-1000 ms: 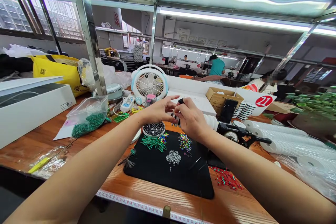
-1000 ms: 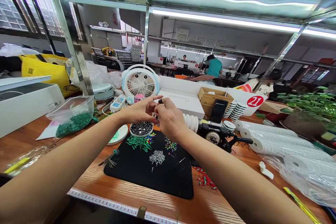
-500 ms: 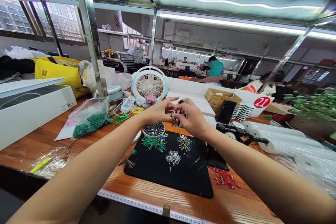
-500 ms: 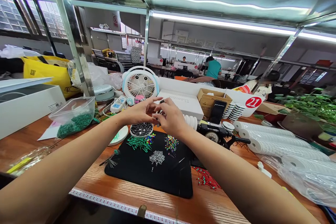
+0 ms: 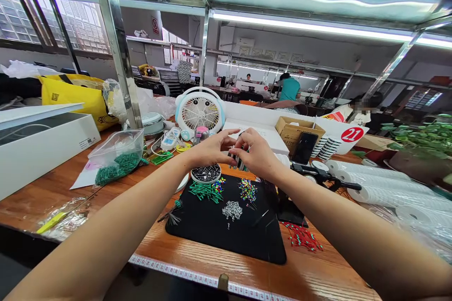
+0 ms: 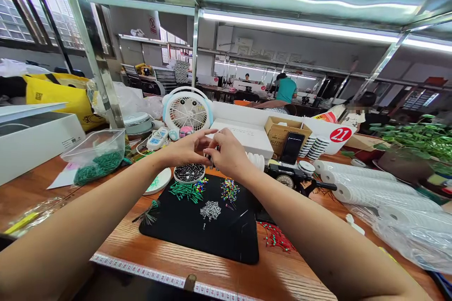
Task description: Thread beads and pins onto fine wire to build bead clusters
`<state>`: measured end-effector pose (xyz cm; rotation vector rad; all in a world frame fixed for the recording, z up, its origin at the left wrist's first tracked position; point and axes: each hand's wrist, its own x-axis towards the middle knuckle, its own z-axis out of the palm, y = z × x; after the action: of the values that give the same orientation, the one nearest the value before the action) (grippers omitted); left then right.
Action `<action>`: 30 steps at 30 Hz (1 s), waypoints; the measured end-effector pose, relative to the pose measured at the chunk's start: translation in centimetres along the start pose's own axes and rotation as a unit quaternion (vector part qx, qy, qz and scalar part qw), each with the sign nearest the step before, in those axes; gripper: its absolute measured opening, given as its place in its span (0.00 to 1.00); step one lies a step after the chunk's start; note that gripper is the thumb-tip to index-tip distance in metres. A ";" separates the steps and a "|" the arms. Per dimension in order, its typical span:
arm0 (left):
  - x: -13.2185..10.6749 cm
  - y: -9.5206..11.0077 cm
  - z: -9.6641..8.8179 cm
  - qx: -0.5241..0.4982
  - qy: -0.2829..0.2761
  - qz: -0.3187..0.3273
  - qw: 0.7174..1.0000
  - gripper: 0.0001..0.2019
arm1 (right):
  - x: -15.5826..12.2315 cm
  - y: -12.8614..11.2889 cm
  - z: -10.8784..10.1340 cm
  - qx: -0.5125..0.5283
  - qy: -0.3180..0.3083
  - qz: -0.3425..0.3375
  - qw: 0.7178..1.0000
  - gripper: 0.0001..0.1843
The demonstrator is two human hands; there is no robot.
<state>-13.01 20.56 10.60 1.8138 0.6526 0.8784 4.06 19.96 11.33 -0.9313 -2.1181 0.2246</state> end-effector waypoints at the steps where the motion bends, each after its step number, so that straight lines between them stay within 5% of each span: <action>1: 0.0 0.0 0.0 0.001 0.000 0.000 1.000 0.45 | 0.0 0.0 0.0 0.000 0.000 -0.001 1.000 0.08; 7: 0.1 0.0 0.1 0.023 -0.005 0.005 1.000 0.44 | 0.2 -0.1 -0.2 0.008 -0.001 0.013 1.000 0.08; 12: -0.2 0.3 0.7 0.107 0.021 0.046 0.993 0.41 | 0.4 0.2 -2.0 0.132 0.008 0.078 0.988 0.06; 18: -0.5 0.8 1.5 0.178 0.051 0.070 0.980 0.36 | -0.9 2.1 -3.1 0.005 0.074 0.101 0.992 0.03; 27: -0.4 0.3 3.2 0.288 0.188 0.163 0.925 0.08 | -2.7 1.7 -2.3 -0.024 0.099 0.041 0.994 0.01; 30: -0.1 0.8 3.1 0.305 0.218 0.167 0.912 0.07 | -3.5 1.5 -2.0 -0.033 0.109 0.006 0.994 0.02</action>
<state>-10.50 18.53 10.52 2.3527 0.9970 1.4546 7.82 18.40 9.93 -0.9623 -1.9290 0.0571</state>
